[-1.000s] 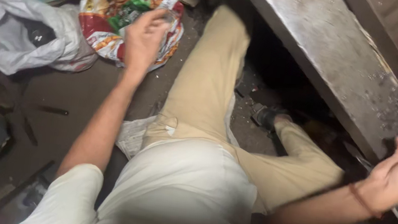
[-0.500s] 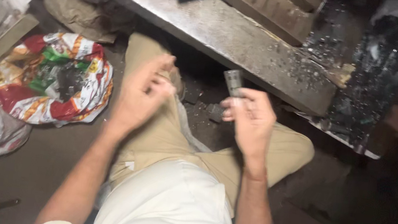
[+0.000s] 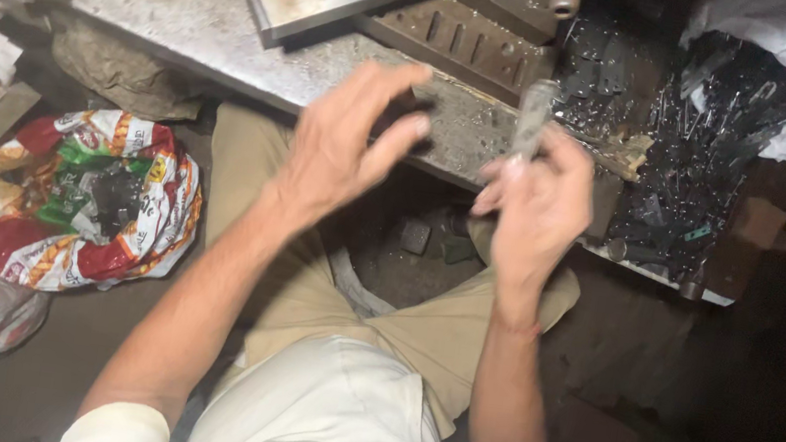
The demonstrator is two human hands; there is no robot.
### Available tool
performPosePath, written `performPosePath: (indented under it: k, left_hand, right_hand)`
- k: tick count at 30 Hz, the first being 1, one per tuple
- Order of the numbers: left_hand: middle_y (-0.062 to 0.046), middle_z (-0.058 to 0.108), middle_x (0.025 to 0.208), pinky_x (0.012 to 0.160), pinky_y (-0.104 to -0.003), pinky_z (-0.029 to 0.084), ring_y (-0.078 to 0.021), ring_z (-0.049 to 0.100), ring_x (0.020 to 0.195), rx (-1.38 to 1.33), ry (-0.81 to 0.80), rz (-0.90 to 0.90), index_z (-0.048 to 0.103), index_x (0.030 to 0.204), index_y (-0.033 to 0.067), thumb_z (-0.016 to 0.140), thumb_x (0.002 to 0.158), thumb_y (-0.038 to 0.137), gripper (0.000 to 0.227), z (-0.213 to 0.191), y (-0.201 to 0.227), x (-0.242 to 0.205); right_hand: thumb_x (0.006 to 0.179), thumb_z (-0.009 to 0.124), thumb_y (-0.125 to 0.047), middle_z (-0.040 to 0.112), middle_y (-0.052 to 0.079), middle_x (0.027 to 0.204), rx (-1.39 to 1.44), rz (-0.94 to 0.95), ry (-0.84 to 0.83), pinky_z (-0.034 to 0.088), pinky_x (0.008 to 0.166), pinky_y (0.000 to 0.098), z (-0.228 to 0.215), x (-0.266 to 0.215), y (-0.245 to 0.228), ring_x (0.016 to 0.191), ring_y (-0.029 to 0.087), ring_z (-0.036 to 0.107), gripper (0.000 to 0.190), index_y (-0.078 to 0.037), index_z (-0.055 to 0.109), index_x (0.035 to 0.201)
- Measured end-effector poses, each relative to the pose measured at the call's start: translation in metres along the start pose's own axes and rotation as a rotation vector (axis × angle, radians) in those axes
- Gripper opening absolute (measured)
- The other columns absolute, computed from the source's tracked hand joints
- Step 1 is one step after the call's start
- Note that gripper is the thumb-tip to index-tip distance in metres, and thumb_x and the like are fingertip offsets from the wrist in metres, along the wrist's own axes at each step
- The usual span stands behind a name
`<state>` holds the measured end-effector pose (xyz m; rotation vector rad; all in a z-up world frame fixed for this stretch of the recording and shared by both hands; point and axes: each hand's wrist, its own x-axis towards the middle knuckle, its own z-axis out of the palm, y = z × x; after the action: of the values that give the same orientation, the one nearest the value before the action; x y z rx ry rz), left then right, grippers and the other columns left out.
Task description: The person sits on the floor and uses a manual press to punch holes into small metal strips. They repeatedly pick up a strip, place it in the press, operate the lever to punch a hole, and then remove the strip to place it on a pile.
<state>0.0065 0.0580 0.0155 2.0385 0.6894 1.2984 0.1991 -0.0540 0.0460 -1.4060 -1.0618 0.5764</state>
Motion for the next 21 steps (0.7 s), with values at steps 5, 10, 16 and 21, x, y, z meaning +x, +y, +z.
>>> performPosePath:
  k: [5,10,16,21]
  left_hand:
    - [-0.013,0.063,0.108,0.076,-0.041,0.054,-0.033,0.067,0.091,0.182,0.023,-0.006,0.059,0.135,0.0073,0.075,0.105,0.013,0.035,0.013,-0.025,0.031]
    - [-0.012,0.065,0.108,0.074,-0.04,0.054,-0.0312,0.068,0.088,0.182,0.059,-0.064,0.058,0.132,0.0069,0.074,0.106,0.012,0.03,0.02,-0.033,0.03]
    - [-0.013,0.066,0.102,0.072,-0.04,0.054,-0.0306,0.068,0.085,0.213,0.038,-0.105,0.059,0.131,0.0051,0.074,0.104,0.012,0.031,0.022,-0.034,0.03]
    - [-0.013,0.069,0.114,0.081,-0.038,0.057,-0.03,0.071,0.097,0.191,0.06,-0.06,0.057,0.134,0.0058,0.072,0.107,0.011,0.031,0.02,-0.033,0.031]
  right_hand:
    - [0.117,0.056,-0.005,0.07,0.011,0.085,-0.128,-0.117,0.074,0.054,0.054,0.0225,-0.014,0.083,0.016,0.063,0.01,0.062,0.03,0.005,0.055,0.145]
    - [0.114,0.058,-0.004,0.071,0.008,0.086,-0.187,-0.118,0.059,0.053,0.052,0.0232,-0.007,0.135,0.044,0.065,0.009,0.063,0.03,0.002,0.058,0.143]
    - [0.109,0.059,0.0,0.07,0.007,0.086,-0.179,-0.135,0.171,0.055,0.047,0.0233,0.0,0.158,0.03,0.065,0.009,0.067,0.007,0.004,0.061,0.115]
    - [0.102,0.057,0.005,0.067,0.002,0.091,-0.244,-0.045,0.064,0.052,0.051,0.0187,0.006,0.128,0.019,0.069,0.004,0.062,0.036,0.002,0.061,0.138]
